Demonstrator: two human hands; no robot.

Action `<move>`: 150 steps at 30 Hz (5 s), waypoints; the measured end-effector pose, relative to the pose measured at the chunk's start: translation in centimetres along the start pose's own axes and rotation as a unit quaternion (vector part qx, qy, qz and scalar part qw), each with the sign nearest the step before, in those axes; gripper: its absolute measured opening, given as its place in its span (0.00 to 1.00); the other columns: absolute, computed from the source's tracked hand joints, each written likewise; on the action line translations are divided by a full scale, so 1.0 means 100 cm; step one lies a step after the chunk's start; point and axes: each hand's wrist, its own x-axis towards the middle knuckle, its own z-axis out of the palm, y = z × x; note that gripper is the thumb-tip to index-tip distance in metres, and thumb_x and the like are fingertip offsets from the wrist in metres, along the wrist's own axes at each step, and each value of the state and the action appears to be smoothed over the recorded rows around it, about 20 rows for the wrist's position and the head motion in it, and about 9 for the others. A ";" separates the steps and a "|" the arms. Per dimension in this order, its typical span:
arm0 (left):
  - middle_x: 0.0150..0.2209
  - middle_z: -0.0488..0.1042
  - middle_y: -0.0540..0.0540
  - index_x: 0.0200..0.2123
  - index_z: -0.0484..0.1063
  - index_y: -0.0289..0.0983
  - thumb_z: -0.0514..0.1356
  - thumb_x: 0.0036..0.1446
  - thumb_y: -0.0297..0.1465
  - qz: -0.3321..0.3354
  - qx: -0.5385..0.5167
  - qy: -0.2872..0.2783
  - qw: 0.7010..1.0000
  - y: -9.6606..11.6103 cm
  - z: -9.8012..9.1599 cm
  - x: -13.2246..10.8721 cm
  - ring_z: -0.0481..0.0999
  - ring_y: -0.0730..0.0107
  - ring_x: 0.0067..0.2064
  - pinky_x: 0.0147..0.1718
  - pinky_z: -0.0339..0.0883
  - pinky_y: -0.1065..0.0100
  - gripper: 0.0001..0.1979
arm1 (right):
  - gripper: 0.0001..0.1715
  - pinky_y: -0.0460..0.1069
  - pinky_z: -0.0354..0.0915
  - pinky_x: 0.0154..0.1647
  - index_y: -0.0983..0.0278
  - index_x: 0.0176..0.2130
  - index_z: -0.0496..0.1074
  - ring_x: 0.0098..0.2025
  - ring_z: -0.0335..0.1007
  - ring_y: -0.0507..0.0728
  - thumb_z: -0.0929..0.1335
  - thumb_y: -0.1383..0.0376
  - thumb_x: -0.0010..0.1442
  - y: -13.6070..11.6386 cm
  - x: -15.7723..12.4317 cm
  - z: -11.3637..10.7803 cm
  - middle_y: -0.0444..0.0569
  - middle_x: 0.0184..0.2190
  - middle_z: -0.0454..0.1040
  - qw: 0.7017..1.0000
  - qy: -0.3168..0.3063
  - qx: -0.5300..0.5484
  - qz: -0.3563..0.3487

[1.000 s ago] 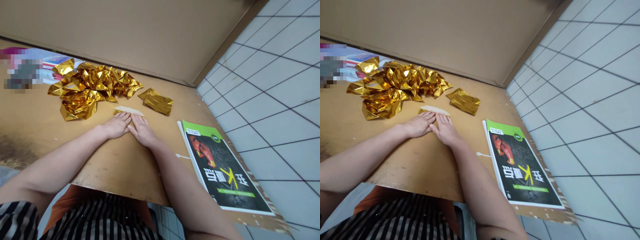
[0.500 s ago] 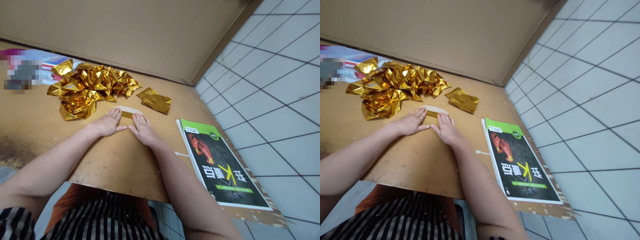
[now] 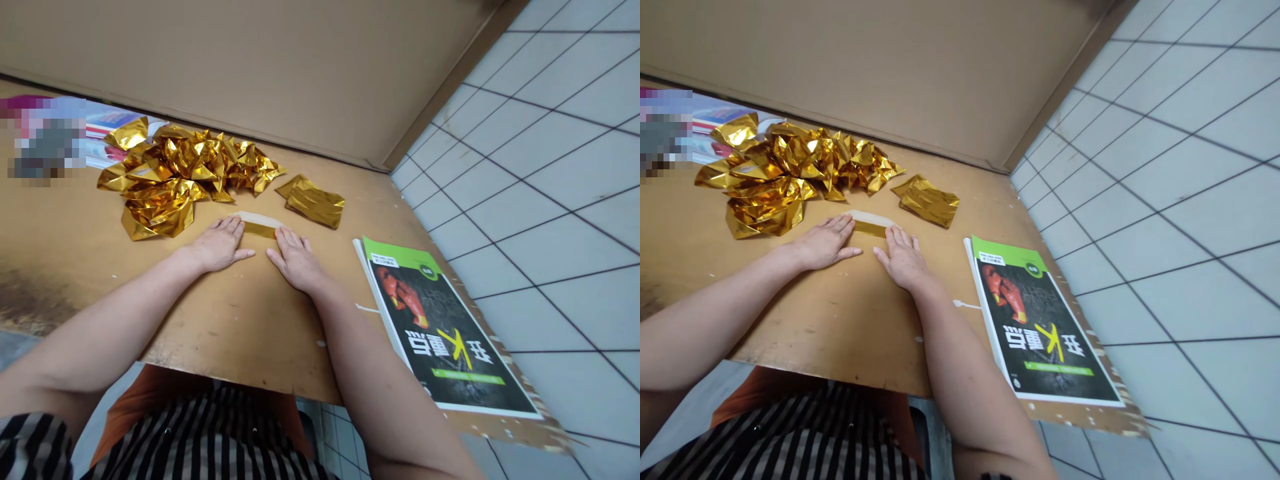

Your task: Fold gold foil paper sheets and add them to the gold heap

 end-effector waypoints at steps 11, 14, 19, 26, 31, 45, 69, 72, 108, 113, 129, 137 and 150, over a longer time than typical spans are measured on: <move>0.67 0.55 0.30 0.64 0.58 0.25 0.44 0.66 0.51 0.002 0.012 0.017 1.000 0.009 -0.003 -0.002 0.56 0.50 0.68 0.63 0.52 0.56 0.37 | 0.40 0.64 0.40 0.69 0.65 0.69 0.48 0.72 0.37 0.64 0.49 0.46 0.68 0.005 -0.001 -0.003 0.56 0.71 0.45 1.000 0.001 -0.009 0.019; 0.66 0.58 0.30 0.63 0.61 0.27 0.44 0.66 0.50 0.013 0.012 0.041 0.999 0.007 0.000 -0.001 0.58 0.51 0.67 0.63 0.53 0.56 0.35 | 0.41 0.65 0.41 0.69 0.65 0.69 0.49 0.72 0.38 0.64 0.49 0.46 0.68 0.008 0.000 -0.002 0.56 0.71 0.46 1.000 0.005 -0.010 0.016; 0.65 0.59 0.29 0.62 0.61 0.26 0.45 0.66 0.49 0.041 0.005 0.081 0.996 0.003 0.006 0.002 0.56 0.49 0.67 0.64 0.50 0.53 0.35 | 0.40 0.65 0.41 0.69 0.61 0.69 0.49 0.72 0.39 0.64 0.49 0.45 0.67 0.011 0.001 0.002 0.54 0.71 0.46 1.000 0.017 -0.005 -0.001; 0.68 0.56 0.35 0.65 0.57 0.31 0.43 0.67 0.48 0.110 -0.044 0.046 0.992 0.001 0.008 0.005 0.52 0.55 0.69 0.66 0.47 0.56 0.33 | 0.39 0.66 0.41 0.69 0.64 0.69 0.49 0.72 0.38 0.64 0.50 0.47 0.68 0.009 0.000 -0.001 0.56 0.71 0.46 1.000 0.005 -0.015 0.000; 0.68 0.54 0.35 0.66 0.56 0.30 0.42 0.67 0.48 0.098 -0.059 0.026 0.993 0.001 0.008 0.005 0.51 0.55 0.70 0.66 0.46 0.57 0.34 | 0.39 0.65 0.41 0.69 0.64 0.69 0.48 0.72 0.37 0.64 0.50 0.47 0.68 0.006 -0.001 -0.004 0.55 0.71 0.46 1.000 -0.002 -0.018 0.010; 0.68 0.55 0.34 0.65 0.57 0.31 0.44 0.67 0.47 0.097 -0.066 0.033 0.993 0.002 0.008 0.006 0.53 0.55 0.69 0.66 0.47 0.55 0.33 | 0.43 0.68 0.34 0.69 0.72 0.69 0.46 0.73 0.33 0.65 0.52 0.47 0.67 0.001 -0.002 -0.002 0.61 0.71 0.43 0.996 0.073 -0.037 0.038; 0.61 0.69 0.41 0.57 0.69 0.34 0.48 0.65 0.36 0.064 -0.047 0.073 0.994 -0.018 -0.001 0.004 0.67 0.60 0.62 0.64 0.57 0.58 0.22 | 0.35 0.63 0.41 0.70 0.66 0.67 0.56 0.72 0.41 0.60 0.51 0.52 0.69 0.001 -0.002 -0.003 0.56 0.70 0.50 0.999 0.015 0.035 -0.020; 0.57 0.72 0.42 0.53 0.72 0.36 0.48 0.65 0.34 0.067 -0.037 0.083 0.994 -0.016 0.000 0.005 0.70 0.60 0.59 0.63 0.58 0.56 0.19 | 0.34 0.64 0.42 0.69 0.63 0.66 0.58 0.72 0.42 0.61 0.51 0.52 0.69 0.003 -0.002 -0.002 0.55 0.70 0.52 0.999 0.028 0.039 -0.020; 0.57 0.72 0.36 0.54 0.72 0.32 0.51 0.63 0.34 0.098 -0.099 0.124 0.982 -0.003 0.008 0.010 0.69 0.56 0.60 0.62 0.60 0.54 0.20 | 0.32 0.66 0.40 0.69 0.73 0.64 0.59 0.71 0.45 0.64 0.53 0.59 0.68 -0.018 0.000 -0.004 0.64 0.68 0.55 0.994 0.082 -0.066 0.028; 0.56 0.74 0.38 0.53 0.72 0.34 0.52 0.61 0.30 0.122 -0.120 0.153 0.973 -0.009 0.014 0.013 0.71 0.58 0.58 0.60 0.63 0.55 0.19 | 0.33 0.62 0.43 0.70 0.71 0.66 0.56 0.70 0.47 0.62 0.53 0.57 0.69 -0.040 0.009 -0.002 0.60 0.68 0.55 0.997 0.032 -0.024 -0.061; 0.46 0.77 0.39 0.46 0.76 0.36 0.55 0.61 0.27 0.147 -0.114 0.271 0.944 -0.024 0.017 0.020 0.74 0.57 0.50 0.52 0.69 0.54 0.13 | 0.28 0.59 0.50 0.67 0.68 0.63 0.63 0.69 0.52 0.61 0.55 0.62 0.69 -0.019 0.019 0.007 0.57 0.66 0.60 0.995 0.071 0.012 -0.073; 0.42 0.79 0.41 0.44 0.77 0.36 0.51 0.63 0.26 0.172 -0.096 0.228 0.954 -0.023 0.018 0.019 0.77 0.62 0.43 0.47 0.72 0.59 0.15 | 0.28 0.60 0.50 0.68 0.66 0.63 0.63 0.69 0.50 0.60 0.55 0.60 0.69 -0.020 0.017 0.008 0.56 0.67 0.59 0.993 0.069 0.013 -0.092; 0.44 0.79 0.42 0.44 0.78 0.36 0.51 0.63 0.27 0.169 -0.078 0.214 0.959 -0.024 0.016 0.018 0.77 0.62 0.44 0.47 0.73 0.59 0.16 | 0.26 0.56 0.57 0.65 0.72 0.57 0.68 0.64 0.61 0.61 0.55 0.64 0.67 0.009 0.018 0.002 0.62 0.60 0.68 0.993 0.109 0.005 -0.034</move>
